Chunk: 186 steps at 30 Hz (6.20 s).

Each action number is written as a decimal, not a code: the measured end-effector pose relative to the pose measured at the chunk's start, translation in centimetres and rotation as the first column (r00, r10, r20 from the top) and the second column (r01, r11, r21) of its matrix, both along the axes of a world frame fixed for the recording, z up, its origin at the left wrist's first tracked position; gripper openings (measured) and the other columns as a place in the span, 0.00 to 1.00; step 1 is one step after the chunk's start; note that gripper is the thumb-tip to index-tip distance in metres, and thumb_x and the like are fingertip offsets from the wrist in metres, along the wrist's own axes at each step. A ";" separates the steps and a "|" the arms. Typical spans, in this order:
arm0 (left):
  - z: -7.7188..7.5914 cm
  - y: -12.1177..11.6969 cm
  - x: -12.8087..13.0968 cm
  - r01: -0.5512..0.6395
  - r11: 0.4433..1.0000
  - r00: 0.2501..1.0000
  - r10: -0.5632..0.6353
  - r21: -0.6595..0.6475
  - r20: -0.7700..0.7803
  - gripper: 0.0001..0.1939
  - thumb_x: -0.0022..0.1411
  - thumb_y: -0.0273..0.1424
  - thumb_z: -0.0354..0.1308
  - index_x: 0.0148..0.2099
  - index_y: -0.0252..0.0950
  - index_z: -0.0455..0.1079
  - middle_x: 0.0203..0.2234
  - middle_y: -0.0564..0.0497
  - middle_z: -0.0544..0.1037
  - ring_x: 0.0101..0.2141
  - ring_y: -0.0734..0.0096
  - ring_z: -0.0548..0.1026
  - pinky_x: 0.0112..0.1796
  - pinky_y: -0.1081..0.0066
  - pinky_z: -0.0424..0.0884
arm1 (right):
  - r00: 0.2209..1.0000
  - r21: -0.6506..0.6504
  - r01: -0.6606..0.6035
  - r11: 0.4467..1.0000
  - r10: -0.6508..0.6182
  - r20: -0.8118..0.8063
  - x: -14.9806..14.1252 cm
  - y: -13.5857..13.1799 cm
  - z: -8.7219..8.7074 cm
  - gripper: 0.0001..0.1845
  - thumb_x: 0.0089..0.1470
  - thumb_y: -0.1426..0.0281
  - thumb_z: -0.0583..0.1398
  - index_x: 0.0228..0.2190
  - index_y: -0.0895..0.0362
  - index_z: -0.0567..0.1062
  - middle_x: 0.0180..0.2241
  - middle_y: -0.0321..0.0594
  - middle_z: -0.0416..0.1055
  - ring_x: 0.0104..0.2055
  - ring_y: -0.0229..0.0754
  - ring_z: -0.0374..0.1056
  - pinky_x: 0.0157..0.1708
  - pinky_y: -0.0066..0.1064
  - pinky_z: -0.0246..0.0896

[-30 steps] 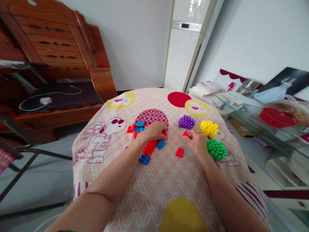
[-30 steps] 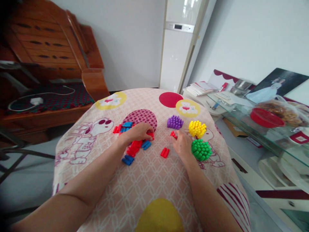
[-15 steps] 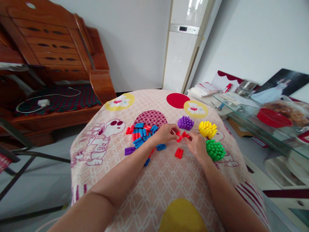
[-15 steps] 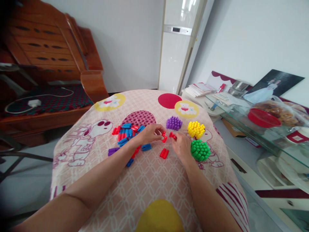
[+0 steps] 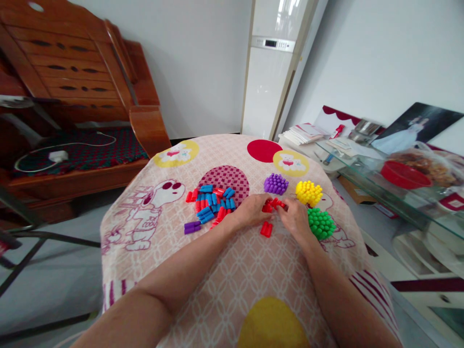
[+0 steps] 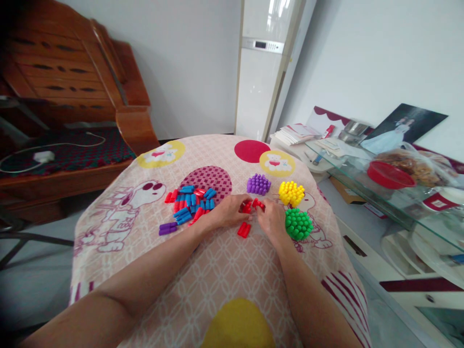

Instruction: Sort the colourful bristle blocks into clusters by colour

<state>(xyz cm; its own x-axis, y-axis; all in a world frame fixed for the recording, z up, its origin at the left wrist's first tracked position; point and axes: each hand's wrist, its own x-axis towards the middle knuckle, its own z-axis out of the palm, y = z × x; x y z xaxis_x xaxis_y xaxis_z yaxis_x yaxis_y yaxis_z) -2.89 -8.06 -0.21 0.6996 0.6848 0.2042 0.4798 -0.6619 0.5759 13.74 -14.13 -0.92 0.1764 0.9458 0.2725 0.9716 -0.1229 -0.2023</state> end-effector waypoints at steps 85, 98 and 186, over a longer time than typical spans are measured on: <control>2.5 0.4 0.3 -0.169 0.977 0.985 0.162 0.131 0.057 0.07 0.54 0.22 0.56 0.35 0.32 0.74 0.31 0.47 0.77 0.32 0.70 0.73 0.34 0.73 0.66 | 0.965 0.145 0.029 0.989 0.010 -0.261 0.4 -0.3 0.3 0.25 0.64 0.59 0.44 0.33 0.60 0.74 0.30 0.50 0.75 0.33 0.47 0.68 0.35 0.33 0.56; 0.5 0.6 0.9 -0.156 0.982 0.982 0.166 0.108 -0.090 0.17 0.58 0.28 0.59 0.51 0.33 0.69 0.46 0.43 0.74 0.47 0.63 0.73 0.48 0.68 0.70 | 0.959 0.188 0.041 0.981 0.014 -0.283 0.8 0.0 -0.2 0.26 0.63 0.59 0.44 0.27 0.59 0.73 0.24 0.47 0.72 0.28 0.45 0.66 0.32 0.33 0.57; -1.6 0.4 2.5 0.035 0.985 0.984 -0.004 -0.169 0.180 0.25 0.48 0.20 0.57 0.51 0.35 0.70 0.43 0.48 0.77 0.36 0.70 0.75 0.41 0.71 0.71 | 0.906 0.148 -0.193 0.970 0.234 -0.354 1.7 -0.3 -0.1 0.23 0.46 0.81 0.56 0.46 0.57 0.73 0.41 0.44 0.77 0.43 0.45 0.73 0.45 0.36 0.67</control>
